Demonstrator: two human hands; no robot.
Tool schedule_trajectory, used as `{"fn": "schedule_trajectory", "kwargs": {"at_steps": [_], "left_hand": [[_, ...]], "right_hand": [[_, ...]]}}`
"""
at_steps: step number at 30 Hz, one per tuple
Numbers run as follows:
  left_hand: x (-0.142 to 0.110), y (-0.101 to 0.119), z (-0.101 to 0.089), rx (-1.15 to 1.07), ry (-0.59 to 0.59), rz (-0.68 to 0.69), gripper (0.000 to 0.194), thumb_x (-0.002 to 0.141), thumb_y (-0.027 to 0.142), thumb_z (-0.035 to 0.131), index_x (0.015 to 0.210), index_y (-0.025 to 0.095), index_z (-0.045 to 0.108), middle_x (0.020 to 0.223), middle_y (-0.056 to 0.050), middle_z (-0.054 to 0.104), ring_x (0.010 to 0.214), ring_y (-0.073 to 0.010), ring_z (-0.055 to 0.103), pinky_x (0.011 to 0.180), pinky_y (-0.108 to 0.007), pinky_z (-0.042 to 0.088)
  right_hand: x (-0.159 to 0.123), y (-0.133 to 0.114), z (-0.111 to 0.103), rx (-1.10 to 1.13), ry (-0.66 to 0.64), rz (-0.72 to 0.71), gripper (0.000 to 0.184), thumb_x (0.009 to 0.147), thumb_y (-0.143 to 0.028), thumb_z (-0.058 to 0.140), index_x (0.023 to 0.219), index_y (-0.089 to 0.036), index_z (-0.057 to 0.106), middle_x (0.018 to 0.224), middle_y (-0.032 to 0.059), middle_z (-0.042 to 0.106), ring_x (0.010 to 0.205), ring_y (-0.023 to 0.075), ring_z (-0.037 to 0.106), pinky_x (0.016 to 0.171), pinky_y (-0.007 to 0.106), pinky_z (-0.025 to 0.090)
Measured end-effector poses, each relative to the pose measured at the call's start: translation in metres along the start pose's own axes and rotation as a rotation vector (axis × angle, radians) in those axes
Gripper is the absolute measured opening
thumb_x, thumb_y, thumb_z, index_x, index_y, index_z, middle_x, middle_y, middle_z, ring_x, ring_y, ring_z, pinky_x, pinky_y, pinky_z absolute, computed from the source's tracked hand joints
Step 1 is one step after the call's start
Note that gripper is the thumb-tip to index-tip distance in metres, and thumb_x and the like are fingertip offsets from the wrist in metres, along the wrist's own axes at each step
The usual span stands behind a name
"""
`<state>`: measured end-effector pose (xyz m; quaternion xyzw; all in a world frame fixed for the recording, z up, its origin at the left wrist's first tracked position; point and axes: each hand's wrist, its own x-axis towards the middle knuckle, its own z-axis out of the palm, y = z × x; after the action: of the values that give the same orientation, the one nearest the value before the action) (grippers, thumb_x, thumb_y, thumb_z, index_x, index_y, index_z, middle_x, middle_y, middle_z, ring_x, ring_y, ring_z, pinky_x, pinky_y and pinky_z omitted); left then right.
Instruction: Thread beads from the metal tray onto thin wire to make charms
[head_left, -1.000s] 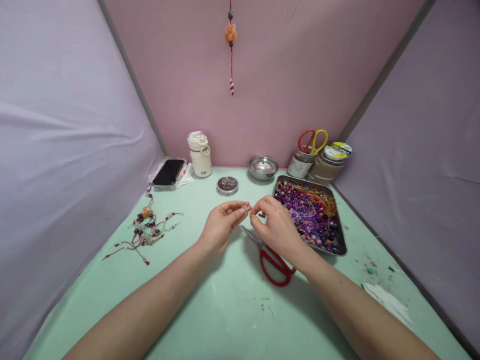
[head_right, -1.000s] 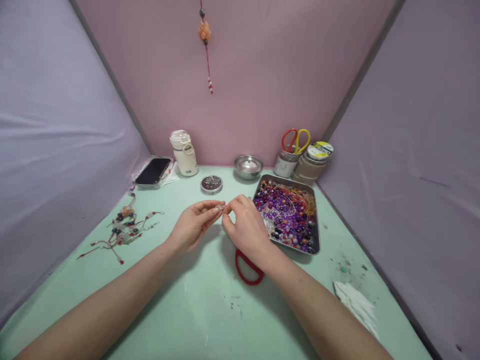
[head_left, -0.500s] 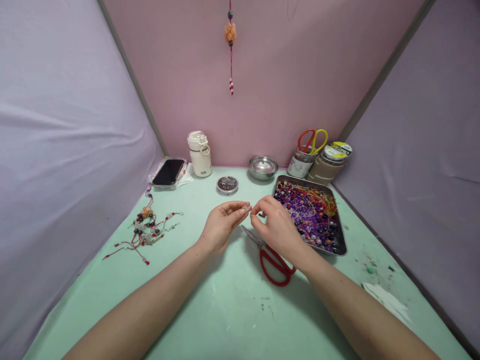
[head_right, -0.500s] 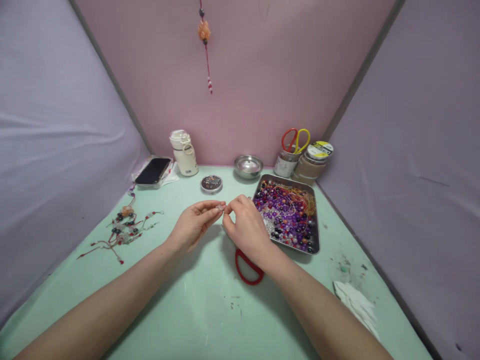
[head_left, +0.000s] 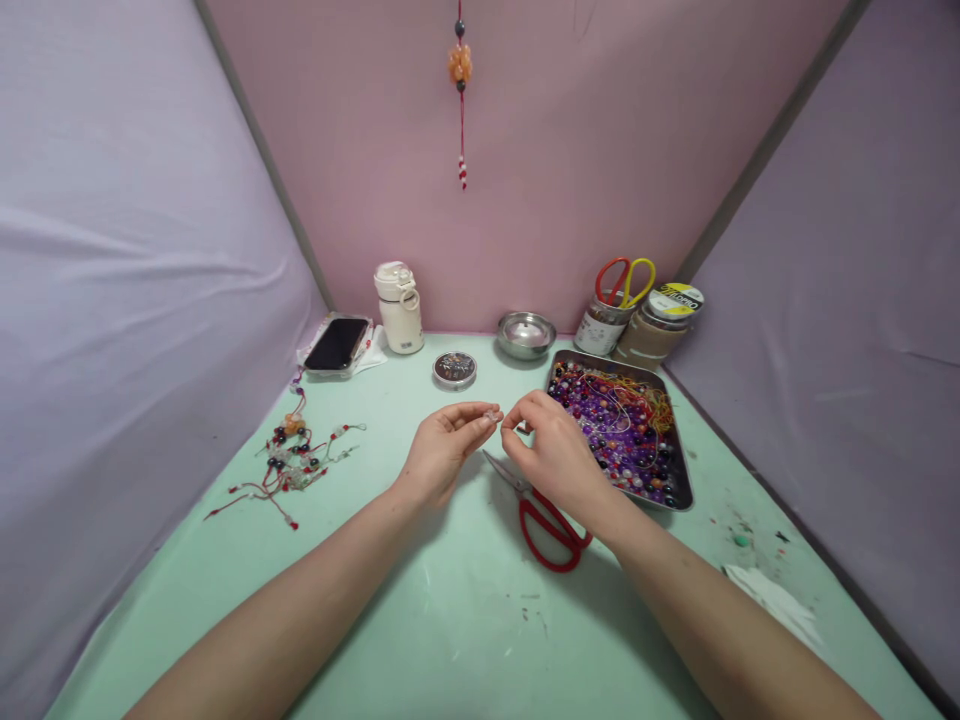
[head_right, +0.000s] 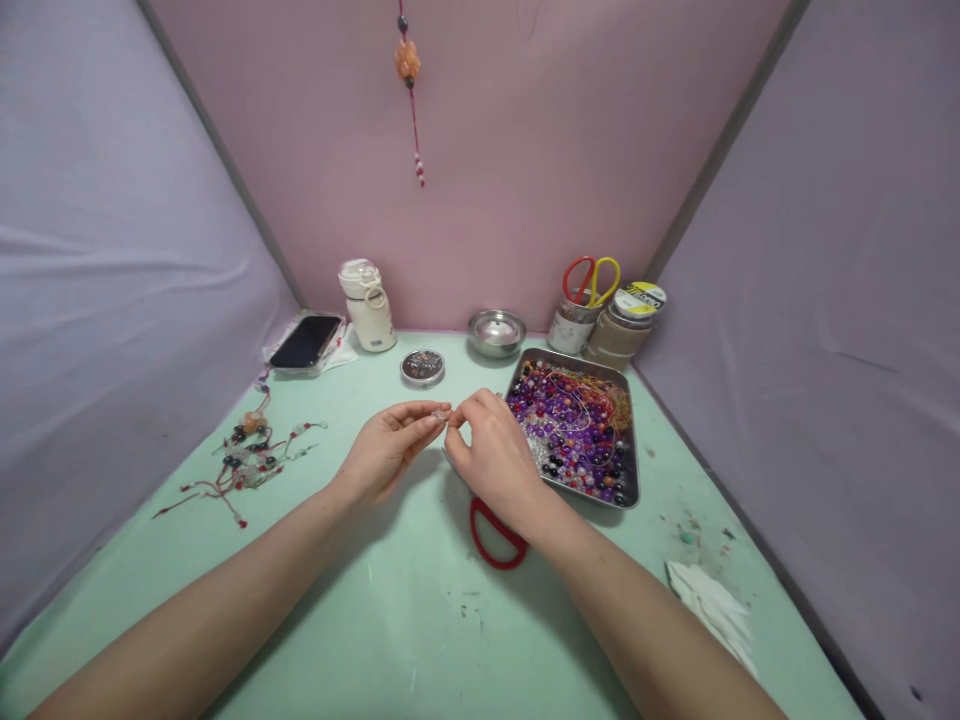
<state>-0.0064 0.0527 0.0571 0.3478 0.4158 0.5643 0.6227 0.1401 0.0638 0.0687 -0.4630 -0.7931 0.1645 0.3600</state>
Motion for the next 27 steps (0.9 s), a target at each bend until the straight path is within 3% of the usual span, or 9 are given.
{"fn": "schedule_trajectory", "kwargs": {"at_steps": [27], "left_hand": [[0.0015,-0.0019,-0.001,0.067,0.013,0.033,0.023,0.064,0.023,0.077,0.085,0.014,0.07,0.097,-0.009,0.072,0.092,-0.019,0.065,0.094,-0.038,0.045]], "right_hand": [[0.001,-0.0002,-0.0019,-0.017,-0.03,0.013,0.012,0.078,-0.013,0.051,0.068,-0.02,0.052,0.082,0.0041,0.055,0.082,0.0191,0.053,0.076,0.034,0.042]]}}
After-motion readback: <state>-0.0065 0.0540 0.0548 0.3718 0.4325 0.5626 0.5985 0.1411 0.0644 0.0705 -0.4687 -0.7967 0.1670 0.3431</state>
